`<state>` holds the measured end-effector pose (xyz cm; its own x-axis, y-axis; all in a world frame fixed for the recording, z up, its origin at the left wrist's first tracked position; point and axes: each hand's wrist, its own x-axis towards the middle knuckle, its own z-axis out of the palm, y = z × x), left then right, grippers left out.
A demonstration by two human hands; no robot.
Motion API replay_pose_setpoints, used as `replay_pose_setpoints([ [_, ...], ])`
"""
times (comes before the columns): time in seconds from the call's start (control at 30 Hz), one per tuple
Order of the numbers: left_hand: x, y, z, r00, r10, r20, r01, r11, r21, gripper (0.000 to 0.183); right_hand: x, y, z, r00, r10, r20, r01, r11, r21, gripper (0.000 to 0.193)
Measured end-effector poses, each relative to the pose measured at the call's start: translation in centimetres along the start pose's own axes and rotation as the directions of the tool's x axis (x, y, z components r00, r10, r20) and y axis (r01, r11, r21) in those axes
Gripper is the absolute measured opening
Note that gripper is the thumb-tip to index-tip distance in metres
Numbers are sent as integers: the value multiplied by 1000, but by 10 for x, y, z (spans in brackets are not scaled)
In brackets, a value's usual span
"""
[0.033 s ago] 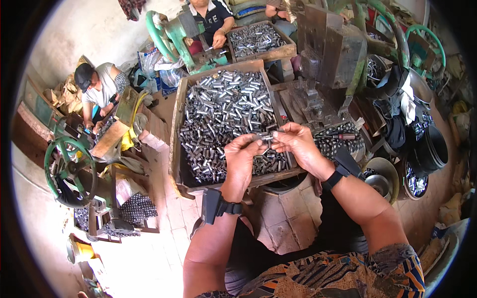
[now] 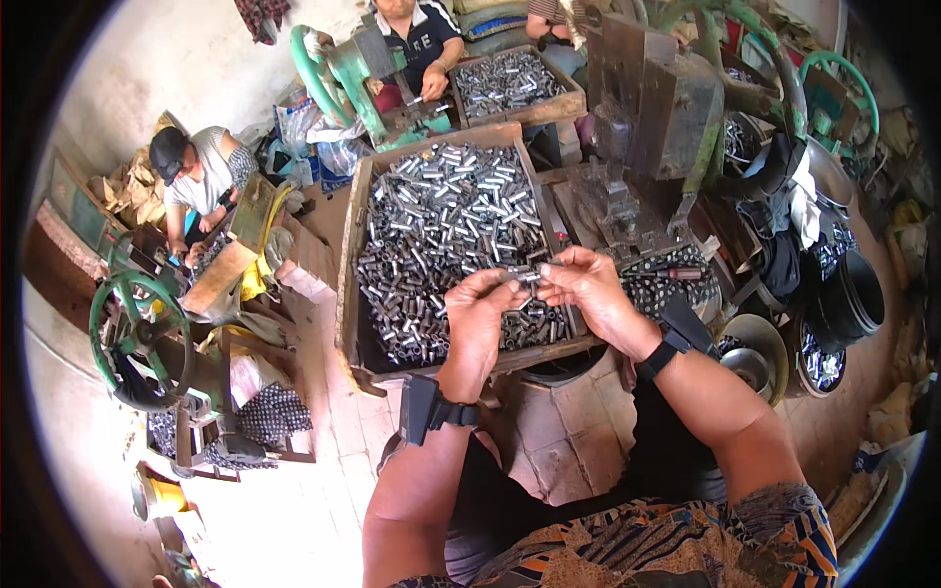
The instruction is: Sorting small metal parts and processing them using a manual press.
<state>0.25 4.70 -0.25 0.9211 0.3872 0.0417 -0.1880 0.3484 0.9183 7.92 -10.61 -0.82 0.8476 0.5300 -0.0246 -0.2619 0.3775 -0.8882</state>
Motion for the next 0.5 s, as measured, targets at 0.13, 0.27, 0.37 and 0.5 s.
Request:
replay_pose_setpoints([
  [0.13, -2, -8, -2, 994, 107, 38, -112, 981, 159, 8, -5, -1, 2, 998, 55, -28, -55, 998, -19, 12],
  [0.27, -3, -7, 2, 995, 84, 52, -87, 994, 68, 8, -7, -6, 1, 998, 57, -33, -55, 997, 59, 13],
  [0.37, -4, -7, 5, 994, 79, 73, -84, 994, 69, 8, -8, -5, 4, 998, 54, -14, -53, 995, 82, 14],
  [0.5, -5, -4, 2, 988, 89, 124, -103, 988, 112, 9, -4, -5, -1, 993, 103, 52, -108, 991, 84, 13],
])
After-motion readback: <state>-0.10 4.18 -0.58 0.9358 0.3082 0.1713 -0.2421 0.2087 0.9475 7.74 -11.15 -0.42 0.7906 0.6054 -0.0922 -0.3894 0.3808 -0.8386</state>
